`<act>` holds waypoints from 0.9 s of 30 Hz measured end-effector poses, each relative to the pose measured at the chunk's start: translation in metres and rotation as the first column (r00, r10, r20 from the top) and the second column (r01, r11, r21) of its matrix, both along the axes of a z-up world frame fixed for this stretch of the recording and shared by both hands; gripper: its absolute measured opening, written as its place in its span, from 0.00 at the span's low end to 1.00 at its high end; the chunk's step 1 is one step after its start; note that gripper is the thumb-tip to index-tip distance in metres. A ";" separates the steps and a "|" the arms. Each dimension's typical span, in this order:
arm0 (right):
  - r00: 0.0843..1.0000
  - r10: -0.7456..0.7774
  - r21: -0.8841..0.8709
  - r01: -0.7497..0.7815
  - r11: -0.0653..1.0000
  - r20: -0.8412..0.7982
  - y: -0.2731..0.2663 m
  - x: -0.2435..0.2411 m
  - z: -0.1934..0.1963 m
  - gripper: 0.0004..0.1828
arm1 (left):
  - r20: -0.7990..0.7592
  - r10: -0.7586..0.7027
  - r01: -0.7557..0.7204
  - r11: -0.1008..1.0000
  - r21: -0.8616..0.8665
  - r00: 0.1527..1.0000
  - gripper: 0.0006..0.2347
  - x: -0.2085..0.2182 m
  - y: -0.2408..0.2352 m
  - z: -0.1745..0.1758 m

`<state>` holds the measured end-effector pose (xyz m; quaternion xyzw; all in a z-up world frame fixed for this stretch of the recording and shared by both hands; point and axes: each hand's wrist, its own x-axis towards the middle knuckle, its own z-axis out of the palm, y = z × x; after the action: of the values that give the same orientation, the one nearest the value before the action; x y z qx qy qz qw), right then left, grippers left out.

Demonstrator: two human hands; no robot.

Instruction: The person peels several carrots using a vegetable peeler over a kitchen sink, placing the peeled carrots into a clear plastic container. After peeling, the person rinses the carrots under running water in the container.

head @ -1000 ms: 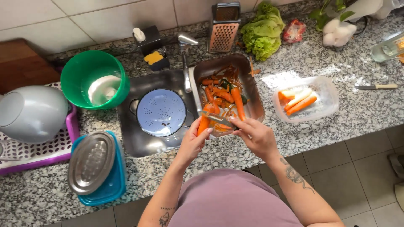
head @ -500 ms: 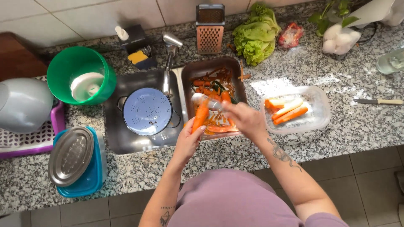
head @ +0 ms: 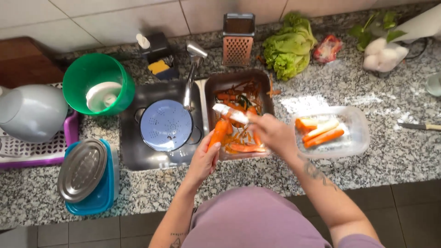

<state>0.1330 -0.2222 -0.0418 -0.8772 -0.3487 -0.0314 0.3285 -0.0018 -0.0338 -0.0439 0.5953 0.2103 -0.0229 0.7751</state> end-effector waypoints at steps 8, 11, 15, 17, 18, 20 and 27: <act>0.996 0.032 -0.020 -0.034 0.999 -0.084 -0.015 -0.018 0.002 0.18 | -0.014 0.007 -0.008 1.000 -0.025 1.000 0.21 -0.005 -0.010 0.005; 0.995 0.092 -0.034 -0.093 0.995 -0.028 -0.012 -0.024 0.006 0.20 | 0.009 0.013 -0.013 1.000 0.010 1.000 0.21 -0.003 -0.010 0.006; 0.990 -0.109 -0.139 0.120 0.983 0.084 -0.030 0.015 -0.021 0.17 | 0.043 -0.004 0.003 0.999 0.035 0.999 0.22 -0.009 -0.013 0.015; 0.995 -0.089 -0.127 0.095 0.987 0.048 -0.033 0.007 -0.011 0.17 | 0.027 0.010 -0.013 0.997 0.080 1.000 0.22 -0.011 -0.015 0.021; 0.998 -0.068 -0.115 0.068 0.991 0.007 -0.034 0.004 -0.006 0.18 | 0.006 0.027 -0.028 0.992 0.126 1.000 0.23 -0.011 -0.016 0.023; 0.999 0.038 -0.102 -0.038 0.994 -0.004 -0.023 -0.020 0.002 0.19 | -0.024 0.016 -0.011 0.978 0.207 1.000 0.23 -0.014 -0.013 0.018; 0.988 -0.149 -0.167 0.141 0.976 -0.040 -0.028 0.024 -0.005 0.16 | 0.021 0.012 -0.016 0.975 0.222 1.000 0.22 -0.007 -0.017 0.019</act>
<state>0.1573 -0.2507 -0.0469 -0.9248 -0.2764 -0.0036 0.2614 -0.0085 -0.0507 -0.0248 0.6770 0.2082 0.0118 0.7058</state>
